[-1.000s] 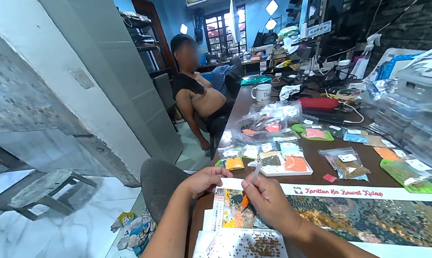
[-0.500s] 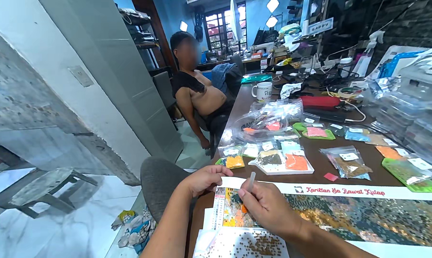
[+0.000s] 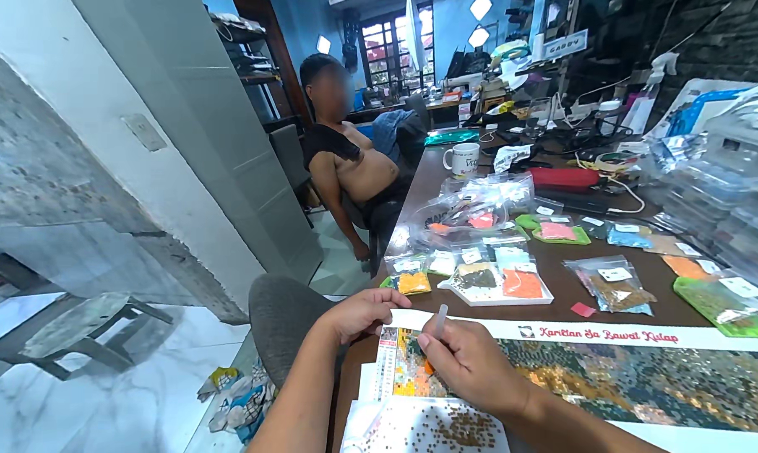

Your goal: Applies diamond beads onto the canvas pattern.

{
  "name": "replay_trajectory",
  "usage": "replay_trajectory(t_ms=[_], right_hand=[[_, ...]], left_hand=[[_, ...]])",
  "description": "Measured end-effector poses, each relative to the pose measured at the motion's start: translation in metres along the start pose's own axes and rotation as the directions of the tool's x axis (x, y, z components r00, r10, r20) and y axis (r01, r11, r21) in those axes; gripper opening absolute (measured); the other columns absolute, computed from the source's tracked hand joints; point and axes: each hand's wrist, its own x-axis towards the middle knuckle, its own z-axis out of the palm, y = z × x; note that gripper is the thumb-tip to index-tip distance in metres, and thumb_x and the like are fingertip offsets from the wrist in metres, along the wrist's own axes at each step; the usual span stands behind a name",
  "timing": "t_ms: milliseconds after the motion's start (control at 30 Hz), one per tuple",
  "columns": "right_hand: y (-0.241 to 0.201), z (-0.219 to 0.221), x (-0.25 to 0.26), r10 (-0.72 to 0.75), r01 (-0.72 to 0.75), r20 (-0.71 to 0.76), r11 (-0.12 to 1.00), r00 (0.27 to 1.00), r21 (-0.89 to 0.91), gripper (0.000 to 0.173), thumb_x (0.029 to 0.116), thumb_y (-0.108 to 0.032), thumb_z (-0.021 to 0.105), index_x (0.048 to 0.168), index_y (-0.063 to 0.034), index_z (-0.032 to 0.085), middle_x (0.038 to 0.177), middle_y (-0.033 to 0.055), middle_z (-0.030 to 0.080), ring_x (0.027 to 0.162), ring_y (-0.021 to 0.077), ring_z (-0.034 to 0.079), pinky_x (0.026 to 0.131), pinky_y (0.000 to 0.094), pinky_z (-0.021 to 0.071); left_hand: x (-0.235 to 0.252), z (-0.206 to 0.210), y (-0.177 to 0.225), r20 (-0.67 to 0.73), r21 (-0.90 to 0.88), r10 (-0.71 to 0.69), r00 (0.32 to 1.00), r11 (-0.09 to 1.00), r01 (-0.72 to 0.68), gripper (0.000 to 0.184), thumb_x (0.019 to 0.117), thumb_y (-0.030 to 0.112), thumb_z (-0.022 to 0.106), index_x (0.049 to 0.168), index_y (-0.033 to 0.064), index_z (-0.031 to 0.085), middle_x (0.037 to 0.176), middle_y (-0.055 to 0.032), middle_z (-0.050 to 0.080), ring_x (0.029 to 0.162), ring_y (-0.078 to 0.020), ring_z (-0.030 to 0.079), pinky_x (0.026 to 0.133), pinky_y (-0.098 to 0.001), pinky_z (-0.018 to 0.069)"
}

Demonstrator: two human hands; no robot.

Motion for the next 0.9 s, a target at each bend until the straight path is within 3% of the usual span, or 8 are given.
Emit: replay_trajectory(t_ms=[733, 900], right_hand=[[-0.0009, 0.0017, 0.0003, -0.022, 0.022, 0.027, 0.999, 0.999, -0.026, 0.035, 0.1035, -0.027, 0.049, 0.077, -0.0078, 0.060, 0.058, -0.0012, 0.047, 0.051, 0.0055, 0.045, 0.049, 0.0229, 0.0371], [-0.0042, -0.0024, 0.0020, 0.051, -0.052, 0.034, 0.999, 0.998, 0.008, 0.034, 0.1032, -0.028, 0.049, 0.077, -0.0085, 0.060, 0.058, -0.0037, 0.046, 0.052, 0.0023, 0.044, 0.050, 0.0206, 0.0363]], left_hand=[[-0.0002, 0.0009, -0.0021, -0.005, 0.021, 0.019, 1.000, 1.000, -0.019, 0.028, 0.0967, -0.006, 0.042, 0.113, 0.0068, 0.061, 0.083, 0.0022, 0.068, 0.064, -0.0005, 0.060, 0.058, -0.0157, 0.0486], [-0.0015, 0.0022, -0.0005, -0.009, -0.002, 0.014, 1.000, 1.000, -0.014, 0.029, 0.0950, -0.007, 0.043, 0.113, 0.0067, 0.062, 0.081, 0.0016, 0.069, 0.061, -0.0003, 0.059, 0.056, -0.0154, 0.0478]])
